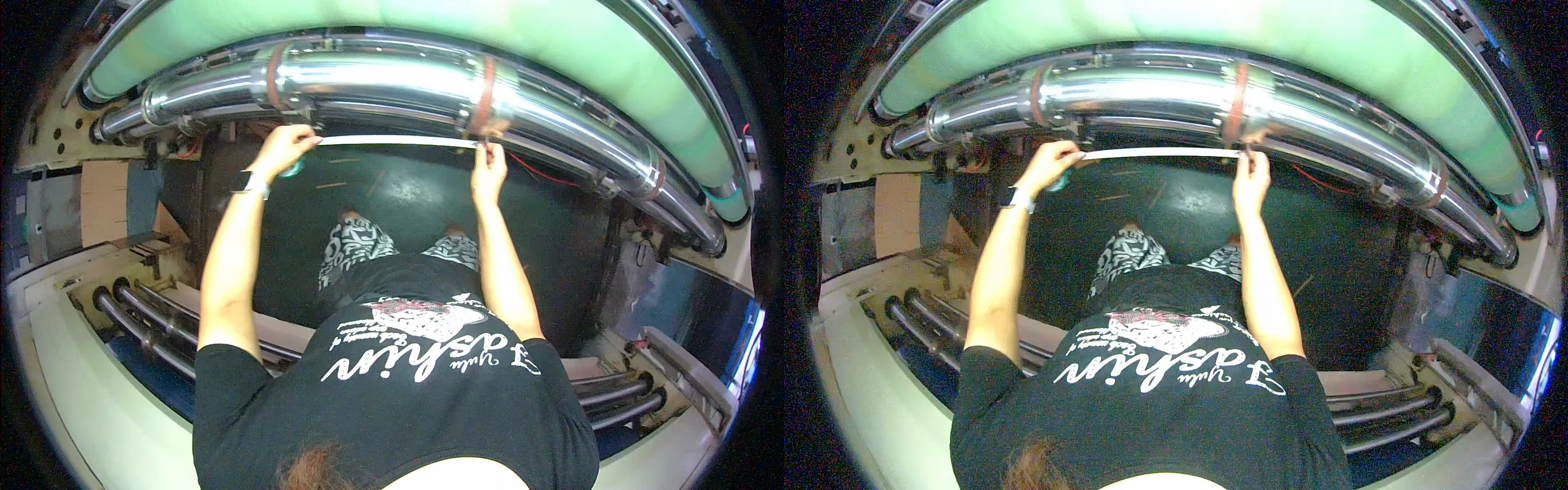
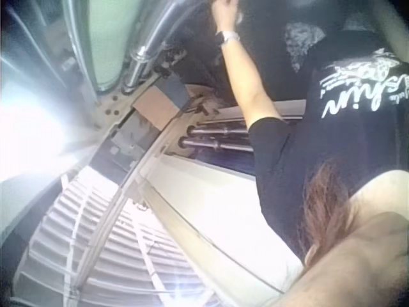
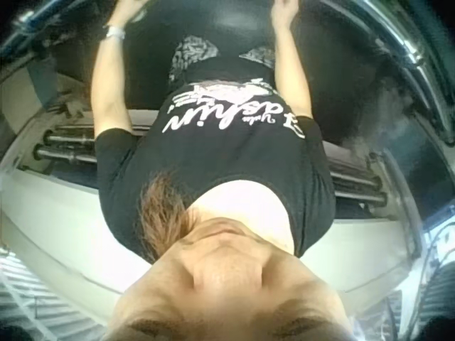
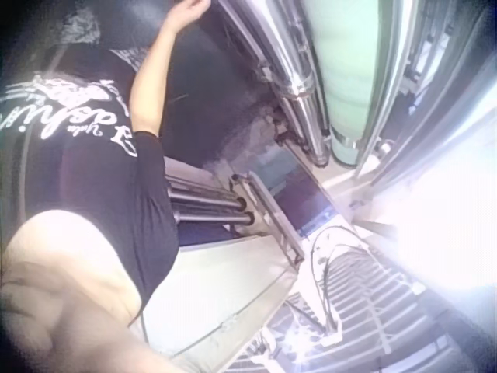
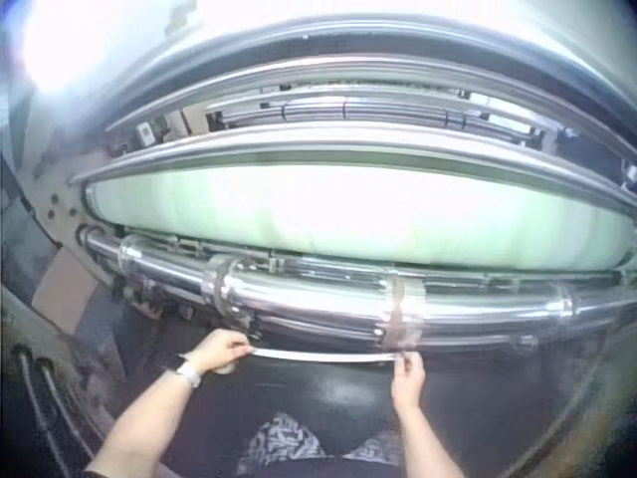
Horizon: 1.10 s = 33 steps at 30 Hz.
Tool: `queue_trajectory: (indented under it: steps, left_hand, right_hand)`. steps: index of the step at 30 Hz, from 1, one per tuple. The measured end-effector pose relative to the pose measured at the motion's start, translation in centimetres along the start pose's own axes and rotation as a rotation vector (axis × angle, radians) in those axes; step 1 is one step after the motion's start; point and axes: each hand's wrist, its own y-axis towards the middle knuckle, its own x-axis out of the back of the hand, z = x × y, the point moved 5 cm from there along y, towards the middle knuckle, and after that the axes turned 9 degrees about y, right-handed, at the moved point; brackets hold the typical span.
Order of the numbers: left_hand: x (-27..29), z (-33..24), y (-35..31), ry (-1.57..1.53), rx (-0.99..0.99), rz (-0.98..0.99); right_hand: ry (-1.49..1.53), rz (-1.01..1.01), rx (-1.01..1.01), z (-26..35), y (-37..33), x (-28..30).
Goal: The person measures the length of several large metal pipes using a tape measure and a pen. They repeatedly extend the tape measure along the pipes, mark measurements, and reposition the tape to different sections of the pipes.
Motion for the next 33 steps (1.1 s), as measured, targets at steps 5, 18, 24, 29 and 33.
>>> queue_trajectory:
  steps: [5,18,24,29,33]
  left_hand:
    - [1.3,1.6,3.0,0.271,-0.060,-0.126]
    - [2.0,5.3,3.9,0.452,-0.121,-0.160]
    - [2.4,5.3,4.1,0.428,-0.111,-0.151]
    - [2.5,5.1,4.2,0.469,-0.107,-0.126]
    - [2.8,4.8,4.0,0.499,-0.107,-0.091]
  right_hand:
    - [-0.081,-0.222,0.113,-0.3,-0.2,-2.4]
    - [-0.227,-0.337,0.096,0.6,-1.2,-2.9]
    - [-0.305,-0.329,0.112,0.7,-1.1,-3.0]
    - [-0.204,-0.290,0.107,-0.4,-0.6,-2.5]
    - [-0.187,-0.287,0.064,-1.4,-0.2,-1.9]
